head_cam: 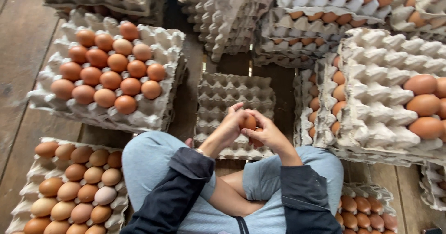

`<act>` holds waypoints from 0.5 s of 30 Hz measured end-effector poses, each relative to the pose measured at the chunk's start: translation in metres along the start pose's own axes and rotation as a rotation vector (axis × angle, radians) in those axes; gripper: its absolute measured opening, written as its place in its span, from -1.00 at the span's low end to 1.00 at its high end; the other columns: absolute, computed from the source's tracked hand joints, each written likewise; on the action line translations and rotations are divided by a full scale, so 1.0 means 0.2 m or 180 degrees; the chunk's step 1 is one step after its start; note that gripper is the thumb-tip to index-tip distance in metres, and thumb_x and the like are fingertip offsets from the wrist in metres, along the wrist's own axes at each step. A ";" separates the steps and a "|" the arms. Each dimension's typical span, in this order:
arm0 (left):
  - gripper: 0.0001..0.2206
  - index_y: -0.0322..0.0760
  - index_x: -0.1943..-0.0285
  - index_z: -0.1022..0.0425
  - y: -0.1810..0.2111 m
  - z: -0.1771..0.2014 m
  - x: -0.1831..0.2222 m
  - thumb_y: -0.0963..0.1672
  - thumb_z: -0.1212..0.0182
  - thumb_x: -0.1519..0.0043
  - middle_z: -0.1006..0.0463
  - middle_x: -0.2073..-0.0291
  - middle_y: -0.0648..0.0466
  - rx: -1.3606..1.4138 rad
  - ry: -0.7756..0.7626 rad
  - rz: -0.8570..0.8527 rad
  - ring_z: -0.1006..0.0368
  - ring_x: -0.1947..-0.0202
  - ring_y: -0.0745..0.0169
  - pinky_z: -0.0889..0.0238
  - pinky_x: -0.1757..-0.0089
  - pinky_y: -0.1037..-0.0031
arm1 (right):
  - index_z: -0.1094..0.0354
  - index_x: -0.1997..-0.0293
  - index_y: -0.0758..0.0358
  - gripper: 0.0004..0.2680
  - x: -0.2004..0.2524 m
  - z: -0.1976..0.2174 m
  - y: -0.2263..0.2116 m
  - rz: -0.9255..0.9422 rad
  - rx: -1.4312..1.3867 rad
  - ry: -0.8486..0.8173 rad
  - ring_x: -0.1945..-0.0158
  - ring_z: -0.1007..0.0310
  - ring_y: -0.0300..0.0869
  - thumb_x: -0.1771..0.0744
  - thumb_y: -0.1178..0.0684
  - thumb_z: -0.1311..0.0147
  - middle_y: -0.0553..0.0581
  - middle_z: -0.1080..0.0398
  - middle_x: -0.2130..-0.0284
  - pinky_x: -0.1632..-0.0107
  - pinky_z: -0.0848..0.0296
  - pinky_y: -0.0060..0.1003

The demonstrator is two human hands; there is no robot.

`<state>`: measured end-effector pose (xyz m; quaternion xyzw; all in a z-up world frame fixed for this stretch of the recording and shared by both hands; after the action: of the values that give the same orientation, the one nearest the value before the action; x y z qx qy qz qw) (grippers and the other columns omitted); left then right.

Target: Manually filling egg trays with eggs and stacking the completed trays on a wooden floor.

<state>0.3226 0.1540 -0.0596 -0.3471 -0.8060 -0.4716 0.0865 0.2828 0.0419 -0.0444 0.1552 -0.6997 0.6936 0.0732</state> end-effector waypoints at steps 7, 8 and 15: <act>-0.56 -0.18 -0.21 -0.14 0.04 0.08 -0.01 -0.02 0.09 -0.15 -0.24 -0.18 -0.03 0.0335 -0.0056 0.0155 -0.20 -0.15 0.03 -0.06 0.04 0.44 | -0.01 -0.10 0.16 -0.70 0.03 0.05 -0.05 0.0205 -0.1896 -0.0729 0.71 -0.35 -0.02 -0.32 -0.14 0.29 0.38 -0.21 0.51 0.77 -0.35 -0.25; -0.56 -0.18 -0.21 -0.14 0.01 0.09 -0.03 -0.02 0.09 -0.15 -0.24 -0.18 -0.03 0.0320 -0.0085 0.0193 -0.20 -0.15 0.03 -0.06 0.04 0.44 | -0.01 -0.10 0.16 -0.70 0.03 0.06 -0.03 0.0209 -0.1910 -0.0680 0.71 -0.35 -0.02 -0.32 -0.14 0.29 0.38 -0.21 0.51 0.77 -0.35 -0.25; -0.63 -0.22 -0.11 -0.21 -0.03 0.06 -0.03 -0.05 0.04 -0.14 -0.40 0.00 -0.06 0.0057 -0.0008 0.0306 -0.38 0.11 0.14 -0.22 0.25 0.50 | 0.02 -0.10 0.16 -0.69 0.05 0.10 0.01 0.0341 -0.2406 -0.0944 0.71 -0.33 -0.03 -0.31 -0.13 0.29 0.42 -0.21 0.44 0.79 -0.30 -0.28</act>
<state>0.3253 0.1593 -0.0744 -0.3852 -0.7927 -0.4593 0.1112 0.2750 0.0204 -0.0439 0.1791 -0.9153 0.3605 -0.0128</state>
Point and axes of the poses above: each hand's wrist, its own x-axis away from the middle knuckle, its own z-axis out of the back of the hand, y = z × x, the point moved 3 cm from there along -x, towards the middle knuckle
